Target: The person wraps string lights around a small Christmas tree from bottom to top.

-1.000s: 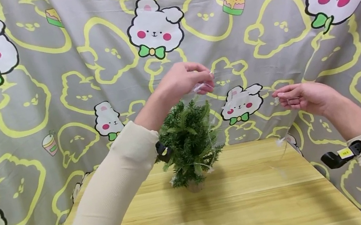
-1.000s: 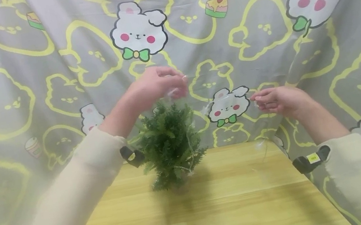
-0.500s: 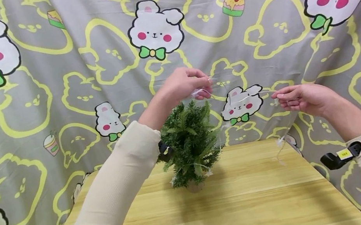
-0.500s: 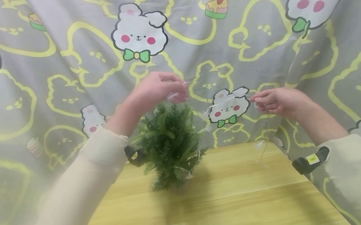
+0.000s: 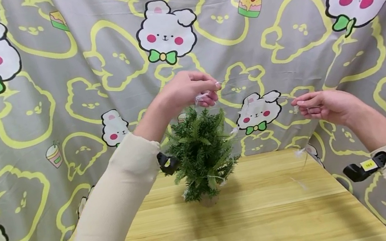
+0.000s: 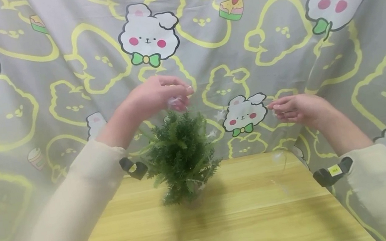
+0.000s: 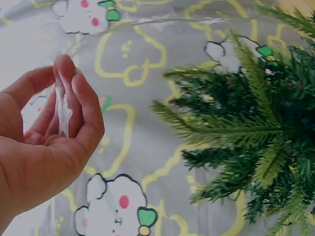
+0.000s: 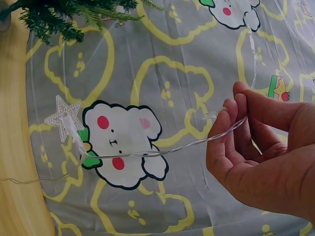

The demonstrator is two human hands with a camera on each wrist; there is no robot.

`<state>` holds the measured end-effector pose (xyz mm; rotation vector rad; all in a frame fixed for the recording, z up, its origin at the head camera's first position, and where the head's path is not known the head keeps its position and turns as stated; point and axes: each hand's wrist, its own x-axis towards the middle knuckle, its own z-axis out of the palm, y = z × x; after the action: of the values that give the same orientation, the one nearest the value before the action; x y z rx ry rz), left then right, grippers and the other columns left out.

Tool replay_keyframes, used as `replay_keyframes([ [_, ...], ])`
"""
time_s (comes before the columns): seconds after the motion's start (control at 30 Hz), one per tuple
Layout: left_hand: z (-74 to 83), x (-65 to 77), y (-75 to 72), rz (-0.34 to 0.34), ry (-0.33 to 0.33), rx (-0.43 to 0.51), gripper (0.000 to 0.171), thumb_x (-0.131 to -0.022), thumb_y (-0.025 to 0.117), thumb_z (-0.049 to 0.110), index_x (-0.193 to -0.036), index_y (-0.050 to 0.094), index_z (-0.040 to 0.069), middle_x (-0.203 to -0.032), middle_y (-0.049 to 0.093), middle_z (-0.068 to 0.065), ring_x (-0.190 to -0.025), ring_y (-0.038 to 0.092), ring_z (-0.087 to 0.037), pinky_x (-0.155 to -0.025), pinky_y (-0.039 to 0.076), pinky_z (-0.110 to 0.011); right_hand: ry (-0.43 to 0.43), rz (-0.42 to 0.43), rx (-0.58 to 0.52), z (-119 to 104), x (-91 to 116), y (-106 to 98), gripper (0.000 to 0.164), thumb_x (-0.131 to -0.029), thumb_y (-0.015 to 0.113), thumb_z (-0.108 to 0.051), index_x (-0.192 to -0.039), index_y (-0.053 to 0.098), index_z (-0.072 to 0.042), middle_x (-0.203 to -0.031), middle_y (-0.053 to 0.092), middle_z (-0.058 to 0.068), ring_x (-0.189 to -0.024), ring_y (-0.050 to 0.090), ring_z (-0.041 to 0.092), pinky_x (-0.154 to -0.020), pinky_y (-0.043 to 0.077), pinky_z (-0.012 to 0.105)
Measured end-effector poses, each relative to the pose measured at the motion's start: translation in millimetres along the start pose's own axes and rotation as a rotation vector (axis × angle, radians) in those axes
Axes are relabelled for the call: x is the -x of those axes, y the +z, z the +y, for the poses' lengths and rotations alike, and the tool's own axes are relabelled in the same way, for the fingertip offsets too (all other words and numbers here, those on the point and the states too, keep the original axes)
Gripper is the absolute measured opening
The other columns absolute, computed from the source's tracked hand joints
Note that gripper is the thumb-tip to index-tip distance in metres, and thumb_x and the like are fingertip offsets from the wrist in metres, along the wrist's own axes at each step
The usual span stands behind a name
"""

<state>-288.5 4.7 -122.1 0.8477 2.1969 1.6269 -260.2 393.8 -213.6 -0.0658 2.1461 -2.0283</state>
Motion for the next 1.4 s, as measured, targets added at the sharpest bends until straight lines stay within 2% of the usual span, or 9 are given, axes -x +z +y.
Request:
replay_keyframes([
  [0.17, 10.6, 10.5, -7.1, -0.052, 0.027, -0.002, 0.019, -0.099, 0.064, 0.011, -0.109, 0.069, -0.004, -0.081, 0.066, -0.012, -0.066, 0.06, -0.017, -0.062, 0.051, -0.026, -0.001, 0.003, 0.008, 0.1, -0.6, 0.5, 0.03, -0.104, 0.052, -0.005, -0.094, 0.077, -0.019, -0.093, 0.072, -0.005, -0.08, 0.067, 0.009, -0.078, 0.059, 0.022],
  [0.37, 15.5, 19.5, -10.7, -0.084, 0.047, 0.052, 0.023, -0.1, 0.062, 0.011, -0.11, 0.068, -0.008, -0.079, 0.065, -0.012, -0.064, 0.06, -0.016, -0.06, 0.053, -0.026, -0.003, -0.012, -0.012, -1.2, -2.3, 2.1, 0.031, -0.104, 0.051, -0.004, -0.095, 0.077, -0.018, -0.095, 0.073, -0.006, -0.081, 0.067, 0.008, -0.078, 0.058, 0.022],
  [0.53, 12.1, 20.9, 0.2, -0.162, 0.028, 0.09, 0.016, -0.1, 0.061, 0.008, -0.105, 0.064, -0.007, -0.09, 0.071, -0.018, -0.076, 0.07, -0.022, -0.076, 0.061, -0.035, -0.005, -0.02, -0.022, -2.6, -3.8, 3.7, 0.031, -0.104, 0.051, -0.004, -0.095, 0.077, -0.018, -0.097, 0.074, -0.007, -0.081, 0.068, 0.008, -0.078, 0.058, 0.022],
  [0.63, 9.6, 20.9, 9.9, -0.212, 0.015, 0.102, 0.011, -0.101, 0.059, 0.005, -0.103, 0.062, -0.005, -0.098, 0.074, -0.022, -0.086, 0.074, -0.026, -0.089, 0.06, -0.043, -0.002, -0.014, -0.007, -2.1, -3.0, 4.5, 0.031, -0.104, 0.052, -0.004, -0.094, 0.077, -0.019, -0.098, 0.074, -0.008, -0.082, 0.068, 0.008, -0.078, 0.058, 0.022],
  [0.73, 9.1, 20.6, 20.8, -0.269, 0.011, 0.087, 0.01, -0.102, 0.057, 0.005, -0.101, 0.062, -0.003, -0.106, 0.073, -0.025, -0.094, 0.075, -0.03, -0.095, 0.058, -0.044, 0.002, -0.016, 0.003, -1.0, -2.0, 4.7, 0.032, -0.104, 0.051, -0.005, -0.094, 0.078, -0.02, -0.098, 0.074, -0.009, -0.083, 0.068, 0.007, -0.078, 0.058, 0.022],
  [0.83, 11.8, 21.4, 28.1, -0.301, 0.027, 0.075, 0.012, -0.102, 0.057, 0.006, -0.101, 0.062, -0.005, -0.108, 0.073, -0.026, -0.098, 0.075, -0.032, -0.092, 0.059, -0.041, 0.006, -0.021, 0.004, -0.3, -1.6, 5.1, 0.033, -0.105, 0.05, -0.005, -0.094, 0.077, -0.02, -0.097, 0.073, -0.008, -0.082, 0.067, 0.007, -0.078, 0.058, 0.021],
  [0.97, 20.2, 26.1, 26.3, -0.237, 0.057, 0.086, 0.013, -0.101, 0.059, 0.007, -0.102, 0.063, -0.005, -0.099, 0.072, -0.023, -0.083, 0.073, -0.028, -0.082, 0.061, -0.038, 0.008, -0.025, -0.005, 0.0, -1.5, 5.4, 0.033, -0.105, 0.05, -0.004, -0.095, 0.077, -0.019, -0.098, 0.073, -0.008, -0.082, 0.067, 0.008, -0.078, 0.058, 0.022],
  [1.13, 30.5, 34.6, 10.6, -0.068, 0.096, 0.093, 0.013, -0.099, 0.063, 0.008, -0.102, 0.068, -0.003, -0.087, 0.067, -0.016, -0.068, 0.062, -0.02, -0.065, 0.054, -0.026, -0.006, -0.03, -0.012, -1.4, -0.6, 6.5, 0.033, -0.105, 0.049, -0.003, -0.096, 0.077, -0.018, -0.097, 0.073, -0.007, -0.082, 0.066, 0.009, -0.078, 0.058, 0.022],
  [1.4, 33.7, 43.1, -9.0, 0.187, 0.108, -0.037, 0.012, -0.093, 0.073, 0.014, -0.097, 0.074, 0.003, -0.082, 0.066, -0.01, -0.066, 0.058, -0.016, -0.066, 0.052, -0.023, -0.038, -0.068, 0.014, -7.3, -4.9, 15.7, 0.029, -0.104, 0.05, -0.003, -0.098, 0.075, -0.016, -0.097, 0.071, -0.004, -0.081, 0.066, 0.011, -0.077, 0.058, 0.023],
])
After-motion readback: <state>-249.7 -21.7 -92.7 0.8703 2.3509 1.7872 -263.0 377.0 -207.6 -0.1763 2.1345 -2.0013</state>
